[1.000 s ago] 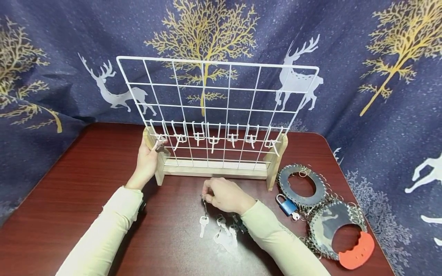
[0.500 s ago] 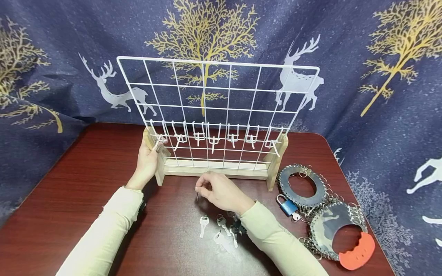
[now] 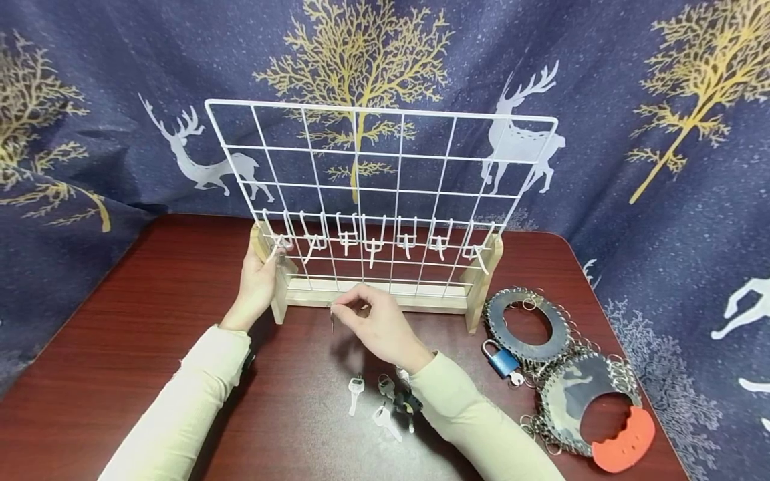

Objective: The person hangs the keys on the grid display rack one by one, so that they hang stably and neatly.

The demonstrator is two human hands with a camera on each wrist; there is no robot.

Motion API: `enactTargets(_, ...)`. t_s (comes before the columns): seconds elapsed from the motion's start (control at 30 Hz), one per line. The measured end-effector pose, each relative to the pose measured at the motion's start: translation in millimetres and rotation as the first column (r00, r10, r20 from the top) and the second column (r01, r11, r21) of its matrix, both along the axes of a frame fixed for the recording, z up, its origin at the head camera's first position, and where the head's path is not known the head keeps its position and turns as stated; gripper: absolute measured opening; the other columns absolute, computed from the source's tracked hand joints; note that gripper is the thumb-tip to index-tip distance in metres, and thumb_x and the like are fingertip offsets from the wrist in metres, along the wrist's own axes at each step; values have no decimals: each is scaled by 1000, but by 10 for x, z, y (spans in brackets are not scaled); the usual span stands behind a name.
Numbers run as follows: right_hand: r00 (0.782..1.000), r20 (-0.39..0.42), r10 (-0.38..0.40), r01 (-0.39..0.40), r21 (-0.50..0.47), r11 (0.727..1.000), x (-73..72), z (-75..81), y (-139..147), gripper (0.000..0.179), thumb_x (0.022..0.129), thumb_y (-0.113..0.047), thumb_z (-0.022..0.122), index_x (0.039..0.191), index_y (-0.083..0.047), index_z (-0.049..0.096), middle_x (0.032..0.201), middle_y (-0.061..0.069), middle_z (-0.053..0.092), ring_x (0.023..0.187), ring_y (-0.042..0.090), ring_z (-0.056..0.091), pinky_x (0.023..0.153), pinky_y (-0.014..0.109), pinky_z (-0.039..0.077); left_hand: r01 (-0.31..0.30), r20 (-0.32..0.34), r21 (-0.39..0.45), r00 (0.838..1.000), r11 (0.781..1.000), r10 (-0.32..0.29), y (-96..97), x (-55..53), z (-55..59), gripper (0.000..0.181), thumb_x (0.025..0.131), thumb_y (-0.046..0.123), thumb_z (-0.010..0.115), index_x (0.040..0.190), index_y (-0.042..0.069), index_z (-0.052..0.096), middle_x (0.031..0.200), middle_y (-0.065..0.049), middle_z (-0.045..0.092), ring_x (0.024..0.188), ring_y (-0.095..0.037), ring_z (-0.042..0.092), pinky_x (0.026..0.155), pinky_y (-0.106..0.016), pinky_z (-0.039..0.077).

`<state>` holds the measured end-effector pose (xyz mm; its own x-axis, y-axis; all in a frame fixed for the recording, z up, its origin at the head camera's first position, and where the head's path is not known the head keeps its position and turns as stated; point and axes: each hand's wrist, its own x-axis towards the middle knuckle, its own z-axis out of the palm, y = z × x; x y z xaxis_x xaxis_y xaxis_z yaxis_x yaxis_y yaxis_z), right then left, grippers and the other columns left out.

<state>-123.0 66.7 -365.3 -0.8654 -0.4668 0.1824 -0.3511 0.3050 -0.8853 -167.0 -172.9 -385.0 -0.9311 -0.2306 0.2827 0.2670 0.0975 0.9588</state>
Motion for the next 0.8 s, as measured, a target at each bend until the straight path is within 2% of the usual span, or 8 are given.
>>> enactTargets(0.1, 999, 39, -27, 29, -77, 997, 13, 29, -36, 10, 90, -19, 70, 98, -12, 71, 97, -1, 71, 70, 18, 60, 60, 25, 49, 5, -2, 1, 1000, 1000, -5, -2, -2, -8, 40, 99, -4, 39, 139, -2, 34, 106, -23, 54, 79, -20, 58, 67, -29, 54)
enactTargets(0.2, 997, 60, -42, 52, -164, 985, 39, 71, -91, 9, 89, -11, 70, 98, -7, 71, 99, 5, 71, 72, 22, 61, 60, 23, 49, -5, -4, -19, 1000, 1000, 5, -4, -2, -10, 37, 99, -4, 40, 136, -4, 35, 105, -25, 54, 79, -25, 58, 66, -30, 53)
enactTargets(0.33, 997, 47, -56, 67, -266, 962, 79, 142, -178, 9, 88, -4, 70, 96, 0, 69, 97, 11, 71, 74, 26, 62, 62, 22, 50, -10, -4, -35, 1000, 999, 10, -10, -12, -12, 33, 100, -3, 40, 132, -4, 36, 103, -26, 53, 74, -17, 56, 63, -27, 52)
enactTargets(0.47, 998, 33, -52, 60, -387, 920, 84, 172, -255, 9, 88, 2, 68, 96, 4, 67, 94, 15, 69, 75, 24, 63, 65, 22, 52, -1, -6, -17, 1000, 1000, 1, -11, -20, -10, 31, 100, -2, 40, 130, -4, 36, 102, -25, 52, 72, -10, 54, 62, -24, 51)
enactTargets(0.57, 998, 32, -53, 62, -471, 880, 66, 158, -311, 10, 88, 1, 68, 97, 4, 67, 92, 16, 68, 75, 22, 63, 65, 23, 54, -13, 0, -27, 1000, 1000, 13, -12, -16, -9, 30, 101, 0, 41, 130, -3, 37, 99, -19, 53, 71, -11, 55, 62, -27, 52)
enactTargets(0.63, 998, 19, -60, 61, -507, 860, 53, 148, -349, 11, 89, -1, 68, 98, 5, 67, 90, 17, 68, 72, 20, 63, 63, 25, 55, -16, 6, -31, 1000, 999, 16, -10, -12, -9, 30, 101, 1, 41, 131, -2, 38, 98, -14, 53, 71, -11, 55, 63, -29, 53)
enactTargets(0.8, 998, 9, -66, 59, -565, 823, 43, 162, -441, 14, 88, 0, 68, 99, 8, 65, 91, 17, 68, 72, 17, 64, 65, 28, 56, -14, 9, -30, 1000, 999, 14, -4, -4, -11, 33, 100, 0, 41, 133, -1, 37, 100, -18, 52, 72, -11, 54, 64, -32, 53)
